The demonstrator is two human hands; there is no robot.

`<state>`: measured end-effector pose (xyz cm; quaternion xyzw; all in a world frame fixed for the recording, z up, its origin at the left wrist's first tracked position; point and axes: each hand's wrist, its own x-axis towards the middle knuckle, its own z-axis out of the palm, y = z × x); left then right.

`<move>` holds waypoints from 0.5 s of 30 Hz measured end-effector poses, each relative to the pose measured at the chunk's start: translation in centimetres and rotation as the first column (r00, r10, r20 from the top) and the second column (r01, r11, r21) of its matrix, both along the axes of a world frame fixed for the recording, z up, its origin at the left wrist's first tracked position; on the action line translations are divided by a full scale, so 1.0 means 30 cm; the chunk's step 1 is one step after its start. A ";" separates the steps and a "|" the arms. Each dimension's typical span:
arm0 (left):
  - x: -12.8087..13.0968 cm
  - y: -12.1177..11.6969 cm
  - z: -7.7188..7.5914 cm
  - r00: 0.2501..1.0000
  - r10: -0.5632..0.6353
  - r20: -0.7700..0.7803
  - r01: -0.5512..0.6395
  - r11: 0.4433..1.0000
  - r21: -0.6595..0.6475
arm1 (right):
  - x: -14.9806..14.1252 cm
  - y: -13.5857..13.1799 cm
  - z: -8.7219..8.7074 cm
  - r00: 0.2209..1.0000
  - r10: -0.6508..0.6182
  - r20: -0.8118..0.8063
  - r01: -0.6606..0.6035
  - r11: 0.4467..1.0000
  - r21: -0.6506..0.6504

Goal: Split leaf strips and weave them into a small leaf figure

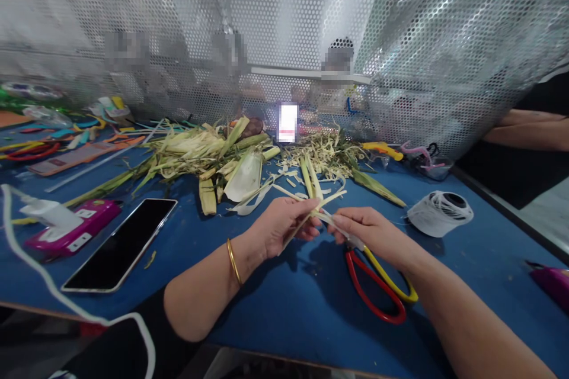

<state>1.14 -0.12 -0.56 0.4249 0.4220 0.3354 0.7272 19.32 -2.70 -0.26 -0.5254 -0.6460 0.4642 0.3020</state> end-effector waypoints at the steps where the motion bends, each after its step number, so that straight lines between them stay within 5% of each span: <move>1: 0.000 -0.002 -0.002 1.000 -0.005 0.003 0.005 1.000 -0.001 | -0.004 0.003 -0.005 0.998 -0.037 -0.057 0.035 0.999 -0.031; 8: 0.011 -0.022 -0.021 0.994 -0.093 -0.049 0.093 0.996 0.004 | -0.043 0.007 -0.068 0.861 -0.326 -0.389 0.288 0.945 -0.154; 15: 0.017 -0.030 -0.006 0.984 -0.143 -0.108 0.145 0.989 0.011 | -0.052 0.004 -0.077 0.793 -0.448 -0.412 0.461 0.884 -0.074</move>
